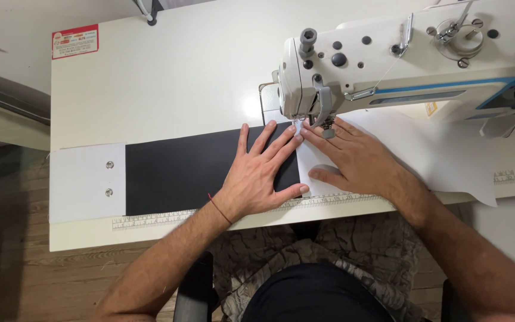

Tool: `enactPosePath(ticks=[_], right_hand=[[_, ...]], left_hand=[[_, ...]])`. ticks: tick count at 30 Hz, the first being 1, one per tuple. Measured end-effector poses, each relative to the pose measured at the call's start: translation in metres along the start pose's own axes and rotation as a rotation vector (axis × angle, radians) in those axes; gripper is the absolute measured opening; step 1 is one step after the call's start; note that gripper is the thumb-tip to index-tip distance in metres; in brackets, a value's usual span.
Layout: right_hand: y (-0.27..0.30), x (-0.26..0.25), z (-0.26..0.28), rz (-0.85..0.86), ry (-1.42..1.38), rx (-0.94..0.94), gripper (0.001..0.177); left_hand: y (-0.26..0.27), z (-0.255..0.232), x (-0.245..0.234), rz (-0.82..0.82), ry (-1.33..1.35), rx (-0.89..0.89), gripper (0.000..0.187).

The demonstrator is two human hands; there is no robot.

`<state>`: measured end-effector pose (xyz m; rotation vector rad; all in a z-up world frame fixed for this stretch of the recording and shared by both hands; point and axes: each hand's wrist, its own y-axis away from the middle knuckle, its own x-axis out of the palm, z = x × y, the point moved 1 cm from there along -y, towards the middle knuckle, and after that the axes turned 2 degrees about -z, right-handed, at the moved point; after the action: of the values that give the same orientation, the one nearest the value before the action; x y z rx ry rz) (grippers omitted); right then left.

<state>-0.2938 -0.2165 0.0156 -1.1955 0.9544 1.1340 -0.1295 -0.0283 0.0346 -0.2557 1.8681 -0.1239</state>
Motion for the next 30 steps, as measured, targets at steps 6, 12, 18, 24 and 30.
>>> enactPosePath(ticks=[6,12,18,24,30], right_hand=[[0.000,0.004,-0.004,-0.008,0.019,0.011,0.083],[0.000,-0.001,0.000,-0.016,0.066,0.027,0.082],[-0.002,-0.002,0.002,-0.009,0.054,0.026,0.082],[0.001,0.004,-0.003,0.005,0.047,0.022,0.082],[-0.001,-0.002,-0.002,0.018,0.051,0.040,0.083]], left_hand=[[0.000,0.002,0.001,0.012,-0.006,0.000,0.089],[0.002,0.005,0.003,0.021,-0.010,0.004,0.088],[0.003,0.004,0.002,0.024,-0.002,-0.001,0.088],[0.004,0.002,-0.001,0.018,-0.015,0.001,0.086],[0.002,0.003,-0.001,0.024,-0.006,0.021,0.086]])
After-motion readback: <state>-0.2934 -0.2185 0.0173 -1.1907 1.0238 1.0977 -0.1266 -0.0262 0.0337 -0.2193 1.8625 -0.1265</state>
